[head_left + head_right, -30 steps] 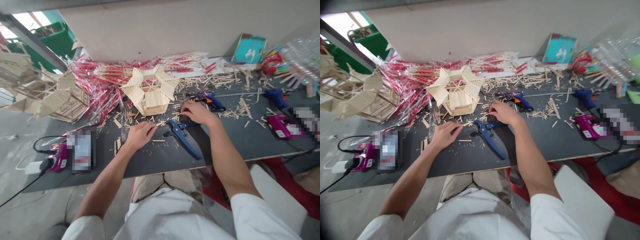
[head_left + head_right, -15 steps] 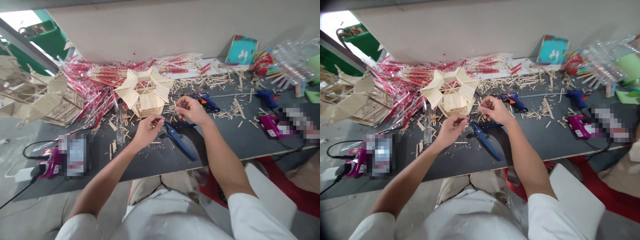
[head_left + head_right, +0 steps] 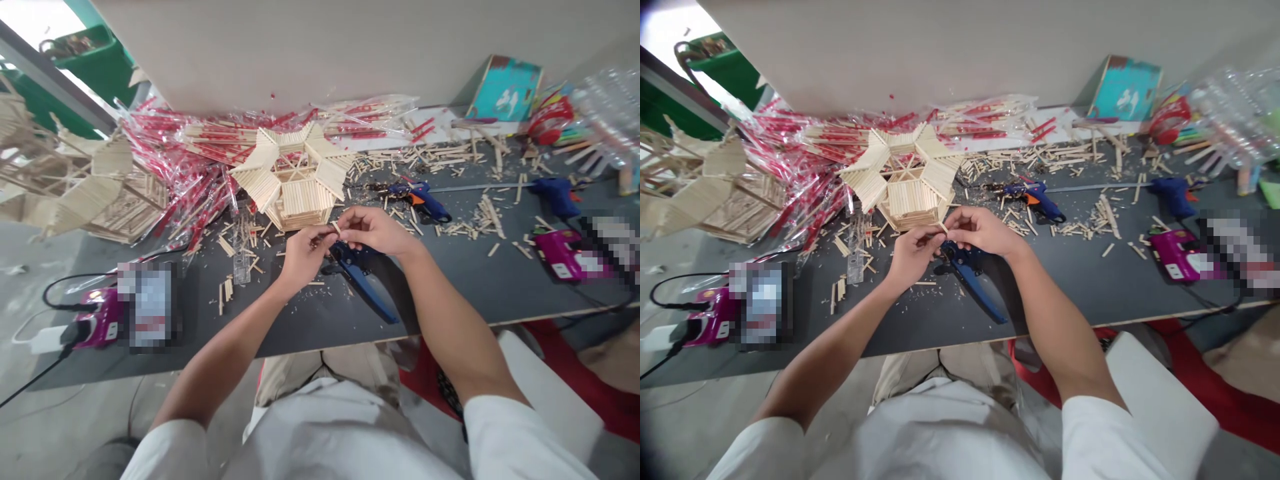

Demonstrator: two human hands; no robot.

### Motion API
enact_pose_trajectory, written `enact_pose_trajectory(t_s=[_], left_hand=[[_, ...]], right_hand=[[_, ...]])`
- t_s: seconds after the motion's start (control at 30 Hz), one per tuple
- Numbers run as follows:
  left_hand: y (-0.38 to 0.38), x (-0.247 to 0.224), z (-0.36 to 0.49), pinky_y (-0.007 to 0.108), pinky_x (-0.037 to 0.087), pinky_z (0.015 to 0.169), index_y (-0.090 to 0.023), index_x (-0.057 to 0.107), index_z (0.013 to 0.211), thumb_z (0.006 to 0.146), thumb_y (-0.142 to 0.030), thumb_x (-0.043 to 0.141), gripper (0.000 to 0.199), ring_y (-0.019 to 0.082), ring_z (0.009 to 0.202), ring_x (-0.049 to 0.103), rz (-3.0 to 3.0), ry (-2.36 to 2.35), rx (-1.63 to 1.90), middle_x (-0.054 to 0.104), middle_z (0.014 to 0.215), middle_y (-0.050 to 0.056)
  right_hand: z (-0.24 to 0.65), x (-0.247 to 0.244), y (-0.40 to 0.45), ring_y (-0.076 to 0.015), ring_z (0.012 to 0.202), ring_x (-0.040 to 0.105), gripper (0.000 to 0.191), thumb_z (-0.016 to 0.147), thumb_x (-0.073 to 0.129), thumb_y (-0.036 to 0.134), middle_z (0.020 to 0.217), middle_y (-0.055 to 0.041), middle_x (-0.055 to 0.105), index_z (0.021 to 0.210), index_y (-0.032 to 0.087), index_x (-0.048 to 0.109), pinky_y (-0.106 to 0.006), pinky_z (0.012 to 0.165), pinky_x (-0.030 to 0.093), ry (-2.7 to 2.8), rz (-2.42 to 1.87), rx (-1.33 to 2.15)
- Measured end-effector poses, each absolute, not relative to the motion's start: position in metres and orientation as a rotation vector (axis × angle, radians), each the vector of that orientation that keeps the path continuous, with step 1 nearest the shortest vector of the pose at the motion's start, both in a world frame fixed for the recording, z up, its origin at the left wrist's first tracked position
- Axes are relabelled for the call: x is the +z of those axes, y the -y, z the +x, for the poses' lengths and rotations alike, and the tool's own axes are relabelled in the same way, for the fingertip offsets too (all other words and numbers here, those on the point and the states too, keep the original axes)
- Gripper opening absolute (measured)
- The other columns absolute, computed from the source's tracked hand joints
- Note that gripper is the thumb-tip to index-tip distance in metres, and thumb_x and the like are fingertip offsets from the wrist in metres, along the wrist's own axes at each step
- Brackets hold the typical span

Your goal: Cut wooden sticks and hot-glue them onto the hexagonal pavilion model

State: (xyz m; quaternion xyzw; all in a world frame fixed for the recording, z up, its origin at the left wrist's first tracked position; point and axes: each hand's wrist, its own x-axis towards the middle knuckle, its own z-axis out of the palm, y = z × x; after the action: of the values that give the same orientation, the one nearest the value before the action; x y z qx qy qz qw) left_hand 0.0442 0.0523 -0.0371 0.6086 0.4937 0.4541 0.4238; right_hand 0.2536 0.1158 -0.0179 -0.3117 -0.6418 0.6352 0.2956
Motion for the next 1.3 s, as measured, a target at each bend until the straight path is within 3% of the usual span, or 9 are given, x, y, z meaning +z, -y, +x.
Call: enact_pose_trajectory(t_s=[0.17, 0.23, 0.4, 0.53, 0.63, 0.9, 1.1, 1.3], left_hand=[[-0.05, -0.038, 0.041, 0.03, 0.055, 0.075, -0.02, 0.074, 0.097, 0.102, -0.022, 0.066, 0.01, 0.016, 0.083, 0.067, 1.934, -1.292, 1.151, 0.072, 0.094, 0.004], [-0.049, -0.041, 0.043, 0.029, 0.054, 0.075, -0.02, 0.07, 0.102, 0.102, -0.021, 0.067, 0.004, 0.015, 0.082, 0.066, 1.964, -1.317, 1.178, 0.073, 0.102, 0.005], [-0.05, -0.049, 0.043, 0.028, 0.05, 0.062, -0.022, 0.056, 0.139, 0.093, -0.029, 0.081, 0.053, 0.011, 0.06, 0.063, 1.813, -1.416, 1.085, 0.078, 0.122, 0.009], [-0.053, -0.049, 0.039, 0.031, 0.055, 0.078, -0.021, 0.069, 0.122, 0.103, -0.021, 0.066, 0.019, 0.018, 0.084, 0.075, 1.972, -1.353, 1.106, 0.081, 0.11, 0.007], [-0.054, -0.045, 0.035, 0.033, 0.055, 0.087, -0.021, 0.075, 0.109, 0.106, -0.021, 0.06, 0.015, 0.02, 0.098, 0.074, 2.045, -1.381, 1.261, 0.08, 0.104, 0.006], [-0.062, -0.053, 0.026, 0.027, 0.049, 0.066, -0.021, 0.068, 0.103, 0.107, -0.024, 0.056, 0.012, 0.013, 0.074, 0.065, 1.771, -1.551, 1.47, 0.071, 0.096, 0.004], [-0.063, -0.055, 0.024, 0.029, 0.049, 0.066, -0.021, 0.065, 0.106, 0.11, -0.029, 0.052, 0.015, 0.014, 0.076, 0.062, 1.691, -1.589, 1.532, 0.064, 0.096, 0.006], [-0.058, -0.05, 0.029, 0.029, 0.051, 0.068, -0.021, 0.067, 0.11, 0.106, -0.016, 0.049, 0.019, 0.013, 0.077, 0.059, 1.87, -1.62, 1.507, 0.058, 0.11, 0.008]], right_hand=[[0.255, -0.022, -0.118, -0.0126, 0.062, 0.064, 0.035, 0.087, 0.087, 0.043, 0.083, -0.0002, 0.073, 0.107, 0.021, 0.069, -0.025, 0.052, 0.05, 1.656, -0.8, 1.675], [0.256, -0.022, -0.118, -0.0119, 0.062, 0.063, 0.036, 0.089, 0.086, 0.042, 0.084, 0.0004, 0.073, 0.113, 0.021, 0.068, -0.024, 0.052, 0.05, 1.649, -0.776, 1.683], [0.252, -0.023, -0.117, -0.0114, 0.063, 0.063, 0.04, 0.092, 0.083, 0.04, 0.083, 0.0019, 0.071, 0.125, 0.022, 0.068, -0.023, 0.053, 0.05, 1.689, -0.668, 1.738], [0.249, -0.03, -0.119, -0.0107, 0.062, 0.063, 0.056, 0.089, 0.086, 0.039, 0.086, 0.0035, 0.07, 0.138, 0.027, 0.062, -0.023, 0.052, 0.05, 1.64, -0.66, 1.755], [0.252, -0.032, -0.123, -0.0101, 0.06, 0.061, 0.059, 0.084, 0.09, 0.041, 0.086, 0.0038, 0.07, 0.135, 0.029, 0.064, -0.023, 0.051, 0.048, 1.55, -0.753, 1.677], [0.269, -0.024, -0.135, -0.0094, 0.057, 0.052, 0.062, 0.074, 0.097, 0.047, 0.085, 0.0047, 0.067, 0.127, 0.037, 0.068, -0.024, 0.047, 0.04, 1.186, -0.868, 1.375], [0.272, -0.022, -0.138, -0.0084, 0.057, 0.051, 0.051, 0.079, 0.093, 0.046, 0.086, 0.0054, 0.068, 0.123, 0.039, 0.069, -0.023, 0.048, 0.044, 1.153, -0.819, 1.273], [0.273, -0.02, -0.139, -0.0077, 0.057, 0.052, 0.048, 0.077, 0.095, 0.044, 0.084, 0.0063, 0.068, 0.118, 0.039, 0.07, -0.022, 0.048, 0.045, 1.122, -0.787, 1.272]])
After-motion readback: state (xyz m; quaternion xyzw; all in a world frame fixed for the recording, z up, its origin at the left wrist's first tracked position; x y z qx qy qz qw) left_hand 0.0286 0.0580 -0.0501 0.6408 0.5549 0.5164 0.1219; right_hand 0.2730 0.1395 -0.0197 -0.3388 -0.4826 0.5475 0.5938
